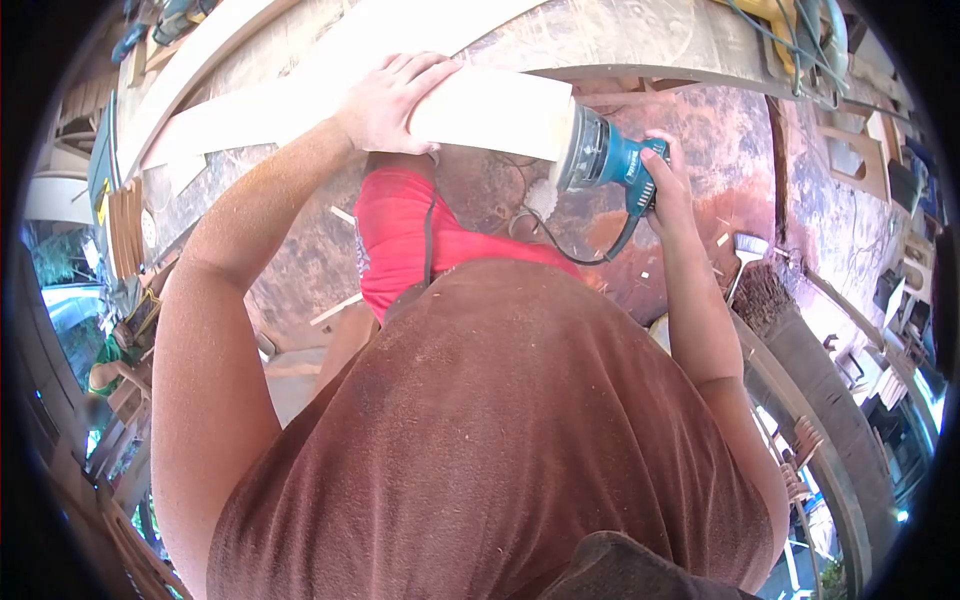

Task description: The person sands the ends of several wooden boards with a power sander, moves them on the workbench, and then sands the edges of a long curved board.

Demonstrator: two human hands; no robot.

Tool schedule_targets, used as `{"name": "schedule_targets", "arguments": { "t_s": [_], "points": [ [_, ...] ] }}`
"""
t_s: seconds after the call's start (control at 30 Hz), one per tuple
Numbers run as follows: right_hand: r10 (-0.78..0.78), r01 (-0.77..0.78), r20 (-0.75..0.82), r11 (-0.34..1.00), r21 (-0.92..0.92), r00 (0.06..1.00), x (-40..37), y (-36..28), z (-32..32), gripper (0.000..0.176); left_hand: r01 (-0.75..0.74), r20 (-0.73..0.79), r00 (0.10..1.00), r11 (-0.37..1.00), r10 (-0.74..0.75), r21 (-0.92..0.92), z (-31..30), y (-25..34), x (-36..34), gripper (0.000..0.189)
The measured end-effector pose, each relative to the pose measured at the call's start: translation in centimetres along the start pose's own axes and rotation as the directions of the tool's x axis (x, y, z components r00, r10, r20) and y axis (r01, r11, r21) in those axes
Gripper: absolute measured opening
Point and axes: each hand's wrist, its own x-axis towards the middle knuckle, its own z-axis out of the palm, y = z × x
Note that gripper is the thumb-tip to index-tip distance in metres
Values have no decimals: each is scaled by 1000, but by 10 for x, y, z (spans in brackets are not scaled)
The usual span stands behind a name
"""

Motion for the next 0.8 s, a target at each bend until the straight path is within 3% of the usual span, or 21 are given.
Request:
{"name": "schedule_targets", "arguments": {
  "t_s": [0.57,0.8],
  "points": [
    [-142,137,-30,980,-142,989,39,-10,-4,34,-70,-44,997,998,70,2,-2,4,7,106],
    [-198,197,18,961,-194,980,-4,25,-5,34,-97,23,995,995,96,17,5,-1,5,109]
  ]
}}
